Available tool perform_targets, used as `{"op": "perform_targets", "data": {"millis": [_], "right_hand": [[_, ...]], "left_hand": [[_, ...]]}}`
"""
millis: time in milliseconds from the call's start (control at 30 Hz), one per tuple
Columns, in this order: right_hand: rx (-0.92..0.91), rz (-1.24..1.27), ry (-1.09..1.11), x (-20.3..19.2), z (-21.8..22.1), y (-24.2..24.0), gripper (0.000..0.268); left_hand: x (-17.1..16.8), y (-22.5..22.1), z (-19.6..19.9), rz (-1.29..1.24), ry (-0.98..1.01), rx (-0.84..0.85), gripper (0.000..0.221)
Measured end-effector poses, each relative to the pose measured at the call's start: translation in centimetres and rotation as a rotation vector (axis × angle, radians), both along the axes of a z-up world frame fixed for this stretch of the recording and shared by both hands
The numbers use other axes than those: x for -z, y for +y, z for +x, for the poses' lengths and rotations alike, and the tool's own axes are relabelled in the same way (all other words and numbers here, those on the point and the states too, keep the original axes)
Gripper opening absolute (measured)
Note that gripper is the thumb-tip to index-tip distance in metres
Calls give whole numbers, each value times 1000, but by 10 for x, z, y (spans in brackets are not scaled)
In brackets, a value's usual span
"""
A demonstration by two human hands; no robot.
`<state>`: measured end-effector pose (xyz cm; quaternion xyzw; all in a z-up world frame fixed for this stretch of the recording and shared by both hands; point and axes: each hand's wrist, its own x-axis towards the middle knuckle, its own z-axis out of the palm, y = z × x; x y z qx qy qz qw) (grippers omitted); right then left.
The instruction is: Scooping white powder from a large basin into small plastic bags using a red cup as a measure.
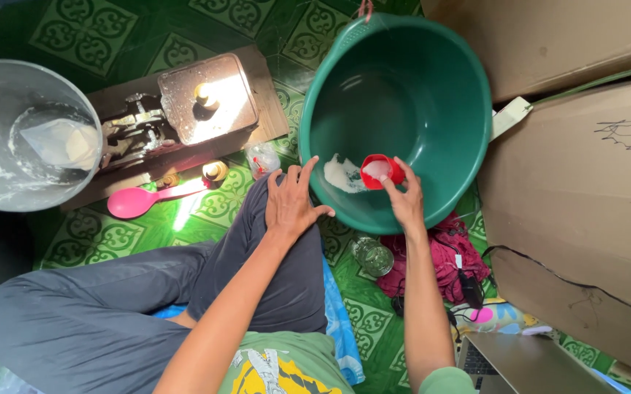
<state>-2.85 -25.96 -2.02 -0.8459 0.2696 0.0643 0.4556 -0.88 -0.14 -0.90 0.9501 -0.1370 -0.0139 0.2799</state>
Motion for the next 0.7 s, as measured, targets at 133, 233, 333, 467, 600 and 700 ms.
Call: {"op": "perform_targets", "data": {"millis": [133,233,333,467,600,700], "right_hand": [[-29,13,-7,7,1,-6,56],[-50,29,-25,1,4,-4,54],[-35,51,-54,2,7,-7,53],[-52,43,-87,-2,10,-9,50],[-70,111,-134,-12,17,-3,46],[-96,129,-141,-24,22,1,45]], "left_hand": [[5,-2,1,-37,12,-28,119],[6,-3,2,-61,32,-45,119],[6,-3,6,-78,62,-76,121],[-2,-4,13,-120,164,-129,117],[1,-1,21,-150,292,-153,119],[-5,-2,25,-199,339,-185,116]]}}
